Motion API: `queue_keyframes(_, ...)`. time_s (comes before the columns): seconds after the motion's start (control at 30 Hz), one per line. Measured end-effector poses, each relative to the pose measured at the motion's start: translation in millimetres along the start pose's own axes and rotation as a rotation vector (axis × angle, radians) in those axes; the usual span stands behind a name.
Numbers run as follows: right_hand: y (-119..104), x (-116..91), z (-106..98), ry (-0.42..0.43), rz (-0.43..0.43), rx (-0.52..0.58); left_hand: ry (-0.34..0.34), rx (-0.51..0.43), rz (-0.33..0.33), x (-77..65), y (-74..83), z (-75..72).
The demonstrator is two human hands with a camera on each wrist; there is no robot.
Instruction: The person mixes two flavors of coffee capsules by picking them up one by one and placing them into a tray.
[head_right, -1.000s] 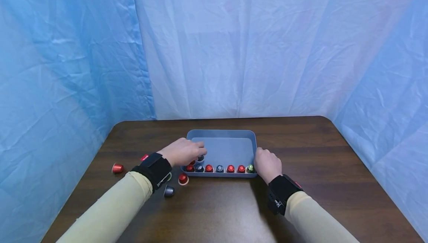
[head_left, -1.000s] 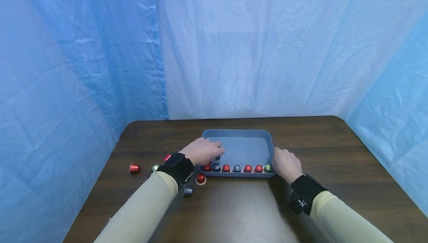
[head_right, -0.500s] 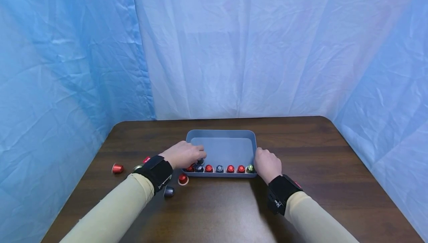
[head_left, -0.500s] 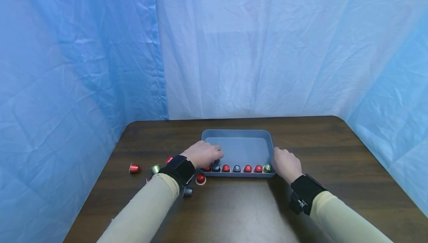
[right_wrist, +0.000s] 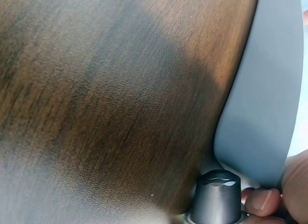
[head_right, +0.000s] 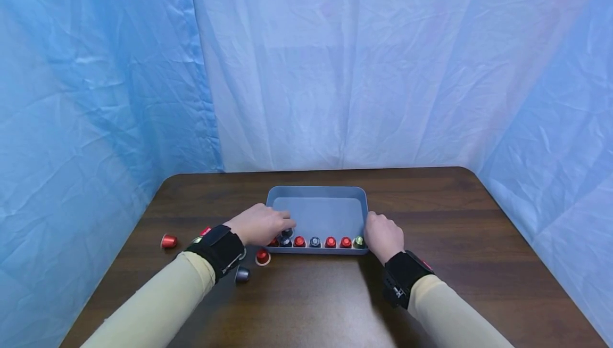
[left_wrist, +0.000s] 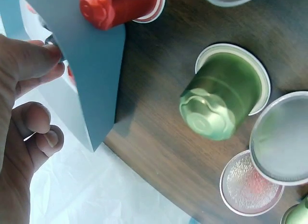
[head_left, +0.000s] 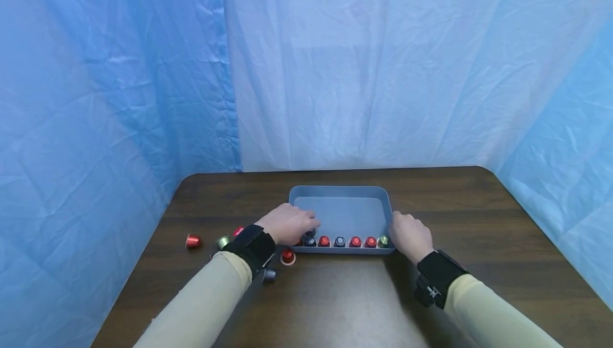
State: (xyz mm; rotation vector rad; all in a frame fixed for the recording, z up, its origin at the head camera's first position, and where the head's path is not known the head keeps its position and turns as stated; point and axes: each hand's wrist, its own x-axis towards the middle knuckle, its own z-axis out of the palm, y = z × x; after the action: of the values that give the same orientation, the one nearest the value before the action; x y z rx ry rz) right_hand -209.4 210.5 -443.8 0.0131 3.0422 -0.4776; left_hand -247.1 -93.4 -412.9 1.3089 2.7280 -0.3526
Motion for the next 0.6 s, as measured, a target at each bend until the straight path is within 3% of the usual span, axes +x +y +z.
queue_keyframes(0.33,1,0,1,0.007,-0.005,0.005,0.083,0.050,0.045,-19.8,5.7,-14.0)
queue_keyframes(0.6,1,-1,1,0.019,-0.011,0.001,0.086,0.012,0.066,-46.7,14.6,-22.5)
